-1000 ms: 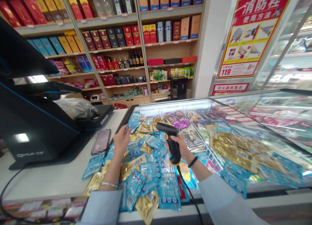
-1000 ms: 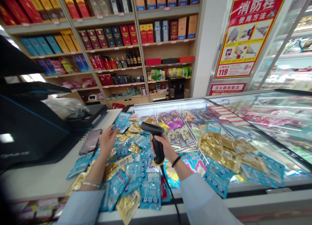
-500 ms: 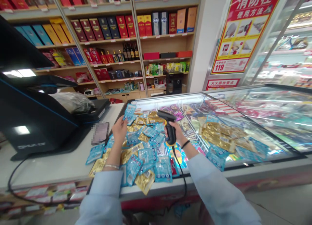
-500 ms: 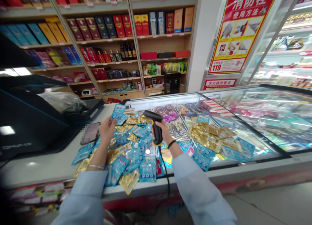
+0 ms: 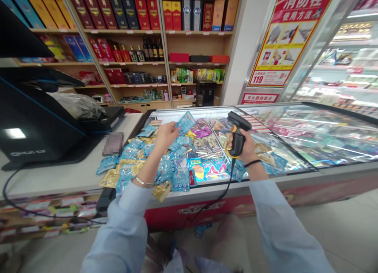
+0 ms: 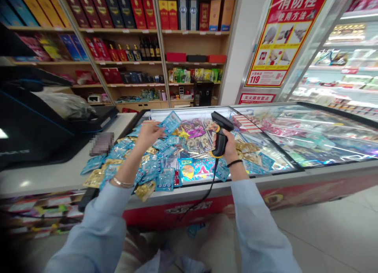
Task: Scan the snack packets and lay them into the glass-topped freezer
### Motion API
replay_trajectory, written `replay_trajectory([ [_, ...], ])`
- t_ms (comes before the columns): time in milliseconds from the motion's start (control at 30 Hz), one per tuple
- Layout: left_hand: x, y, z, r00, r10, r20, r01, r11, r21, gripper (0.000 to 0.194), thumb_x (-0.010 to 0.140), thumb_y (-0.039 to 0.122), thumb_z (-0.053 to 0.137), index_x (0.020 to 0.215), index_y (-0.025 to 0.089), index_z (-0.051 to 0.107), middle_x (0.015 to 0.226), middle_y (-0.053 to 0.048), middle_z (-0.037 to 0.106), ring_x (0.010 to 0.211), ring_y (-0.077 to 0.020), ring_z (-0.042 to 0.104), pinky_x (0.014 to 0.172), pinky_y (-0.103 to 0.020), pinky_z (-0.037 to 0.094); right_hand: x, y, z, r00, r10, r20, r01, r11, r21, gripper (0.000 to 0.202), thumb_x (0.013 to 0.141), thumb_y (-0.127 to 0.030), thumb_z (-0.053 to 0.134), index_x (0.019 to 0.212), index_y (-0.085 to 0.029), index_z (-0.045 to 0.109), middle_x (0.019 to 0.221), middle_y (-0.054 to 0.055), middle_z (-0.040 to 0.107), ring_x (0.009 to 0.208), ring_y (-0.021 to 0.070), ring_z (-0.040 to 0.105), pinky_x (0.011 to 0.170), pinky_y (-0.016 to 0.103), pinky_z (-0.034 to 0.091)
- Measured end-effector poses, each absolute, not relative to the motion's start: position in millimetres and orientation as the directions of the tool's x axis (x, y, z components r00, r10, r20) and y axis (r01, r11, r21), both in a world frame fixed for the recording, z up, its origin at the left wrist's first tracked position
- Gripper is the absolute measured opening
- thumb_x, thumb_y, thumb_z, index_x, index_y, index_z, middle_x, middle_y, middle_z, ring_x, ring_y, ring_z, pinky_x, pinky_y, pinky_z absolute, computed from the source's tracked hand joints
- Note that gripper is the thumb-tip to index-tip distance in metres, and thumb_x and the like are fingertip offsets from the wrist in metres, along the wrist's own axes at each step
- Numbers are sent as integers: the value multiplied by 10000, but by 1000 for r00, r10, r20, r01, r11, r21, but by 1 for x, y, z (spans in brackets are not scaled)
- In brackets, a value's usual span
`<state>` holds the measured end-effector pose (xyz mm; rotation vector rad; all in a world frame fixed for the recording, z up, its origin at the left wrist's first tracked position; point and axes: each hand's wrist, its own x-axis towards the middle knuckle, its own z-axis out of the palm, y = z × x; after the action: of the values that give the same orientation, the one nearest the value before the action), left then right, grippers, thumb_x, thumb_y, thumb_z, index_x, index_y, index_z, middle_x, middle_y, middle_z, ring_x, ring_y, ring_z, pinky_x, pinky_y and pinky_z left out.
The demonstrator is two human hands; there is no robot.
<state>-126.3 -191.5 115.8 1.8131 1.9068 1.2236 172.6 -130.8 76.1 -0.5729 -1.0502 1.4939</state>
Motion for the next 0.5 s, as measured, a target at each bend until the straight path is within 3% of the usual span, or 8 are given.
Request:
replay_trajectory([
  [133,-19,-192,89,-83,968,237,771,-88,631,252,823,199,561,1029,170,702,897,-71,749,929,-210,696,854,-307,524,227,-131,69,-72,985,156,-465,105,-879,355,645,-482,630,836,-184,599,542,-26,573,382,128,508,331,225,400],
  [300,78,-168,42,-70,993,91,612,-29,791,247,848,214,551,1051,201,692,921,-48,748,920,-191,698,840,-290,537,291,-127,52,177,983,49,-451,125,-884,245,716,-388,493,791,-181,600,515,-10,549,377,135,480,347,234,387],
  [400,113,-145,28,-10,994,113,453,-96,886,300,881,219,511,1153,198,635,946,-48,742,827,-169,705,797,-287,556,319,-125,44,306,952,-3,-444,139,-885,235,750,-321,428,741,-174,611,503,9,521,382,133,462,359,234,375],
  [500,135,-125,22,-5,977,214,464,-187,866,423,892,179,480,1315,178,501,1044,-77,719,888,-173,695,848,-307,549,335,-121,35,468,881,-67,-430,161,-888,253,731,-349,451,685,-175,629,525,20,499,398,137,451,363,254,368],
])
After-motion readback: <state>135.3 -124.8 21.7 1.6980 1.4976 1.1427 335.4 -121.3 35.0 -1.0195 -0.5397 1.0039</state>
